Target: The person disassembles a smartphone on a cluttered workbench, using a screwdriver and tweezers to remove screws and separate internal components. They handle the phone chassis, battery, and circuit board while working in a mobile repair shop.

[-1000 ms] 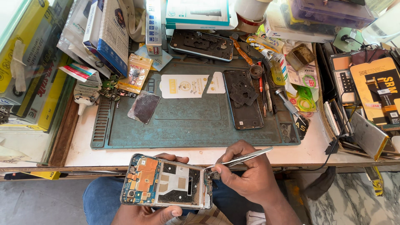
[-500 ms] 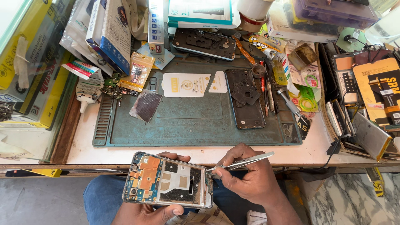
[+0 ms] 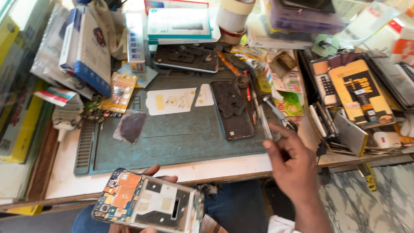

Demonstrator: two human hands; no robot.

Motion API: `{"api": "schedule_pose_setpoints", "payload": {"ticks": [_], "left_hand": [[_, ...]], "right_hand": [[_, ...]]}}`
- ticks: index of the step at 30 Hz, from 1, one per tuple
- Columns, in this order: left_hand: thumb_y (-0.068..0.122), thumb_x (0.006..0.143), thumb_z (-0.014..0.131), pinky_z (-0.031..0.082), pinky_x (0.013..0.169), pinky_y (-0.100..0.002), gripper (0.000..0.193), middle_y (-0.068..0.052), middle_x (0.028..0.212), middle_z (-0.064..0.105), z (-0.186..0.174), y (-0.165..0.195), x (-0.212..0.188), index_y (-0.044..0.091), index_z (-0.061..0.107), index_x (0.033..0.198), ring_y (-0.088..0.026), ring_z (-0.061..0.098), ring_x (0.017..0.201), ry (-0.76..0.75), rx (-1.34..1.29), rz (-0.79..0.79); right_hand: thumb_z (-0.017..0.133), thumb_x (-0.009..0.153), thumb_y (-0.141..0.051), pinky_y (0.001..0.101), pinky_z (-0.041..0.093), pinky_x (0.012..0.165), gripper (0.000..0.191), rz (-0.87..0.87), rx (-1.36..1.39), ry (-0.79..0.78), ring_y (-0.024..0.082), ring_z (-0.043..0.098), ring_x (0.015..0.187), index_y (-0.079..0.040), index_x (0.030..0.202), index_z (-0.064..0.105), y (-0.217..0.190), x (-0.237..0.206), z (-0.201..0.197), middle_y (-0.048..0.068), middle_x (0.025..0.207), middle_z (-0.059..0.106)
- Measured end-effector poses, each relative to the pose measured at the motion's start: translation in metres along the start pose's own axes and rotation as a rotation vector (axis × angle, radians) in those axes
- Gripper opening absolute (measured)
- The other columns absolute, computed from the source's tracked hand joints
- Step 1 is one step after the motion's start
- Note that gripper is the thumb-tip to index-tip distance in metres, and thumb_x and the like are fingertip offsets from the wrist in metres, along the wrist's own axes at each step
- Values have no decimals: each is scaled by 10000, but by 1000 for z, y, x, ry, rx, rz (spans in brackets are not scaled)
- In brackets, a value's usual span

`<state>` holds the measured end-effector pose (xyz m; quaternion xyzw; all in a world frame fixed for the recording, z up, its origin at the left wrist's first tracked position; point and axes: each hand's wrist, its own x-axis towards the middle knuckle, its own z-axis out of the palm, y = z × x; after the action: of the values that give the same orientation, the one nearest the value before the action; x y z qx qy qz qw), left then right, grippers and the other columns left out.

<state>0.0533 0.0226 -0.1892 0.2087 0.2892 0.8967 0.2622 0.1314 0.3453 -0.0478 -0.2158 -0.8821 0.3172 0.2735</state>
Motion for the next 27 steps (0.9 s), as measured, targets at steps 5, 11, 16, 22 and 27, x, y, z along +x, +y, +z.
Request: {"api": "schedule_pose_setpoints", "payload": {"ticks": [5,11,16,22,27], "left_hand": [[525,1051,345,474,1002,-675,692,-411,1371,519,-76,-18,35,45,273,1545,-561,500,1313,110,-649,-521],[594,1030,345,462,953,-717,756,-415,1310,562,-102,-37,27,60,236,1554,-588,526,1267,82,-593,-433],[576,1039,378,464,920,-757,737,-418,1272,573,-94,-45,16,88,229,1571,-631,551,1222,-14,-542,-207],[553,1047,431,499,850,-787,726,-424,1202,595,-82,-37,24,97,214,1567,-678,602,1151,-34,-569,-129],[392,911,555,533,835,-699,885,-366,1137,625,-71,-30,6,30,166,1619,-559,680,1009,163,-6,-17]], "right_hand": [[764,871,-243,338,505,517,374,28,-320,-118,147,649,507,-151,1227,697,8,9,-20,48,616,681],[769,854,-315,378,533,574,357,83,-492,-147,207,656,543,-192,1185,716,8,17,-24,22,817,727],[783,836,-300,405,533,705,380,-121,-505,4,255,678,765,-132,1169,713,5,34,-22,60,949,718],[727,920,-245,454,545,813,257,-210,-438,-42,332,709,944,-123,1145,742,5,78,3,99,1052,758],[742,878,-233,447,557,817,267,-65,-490,-128,315,727,901,-144,1128,773,6,108,20,114,970,778]]}}
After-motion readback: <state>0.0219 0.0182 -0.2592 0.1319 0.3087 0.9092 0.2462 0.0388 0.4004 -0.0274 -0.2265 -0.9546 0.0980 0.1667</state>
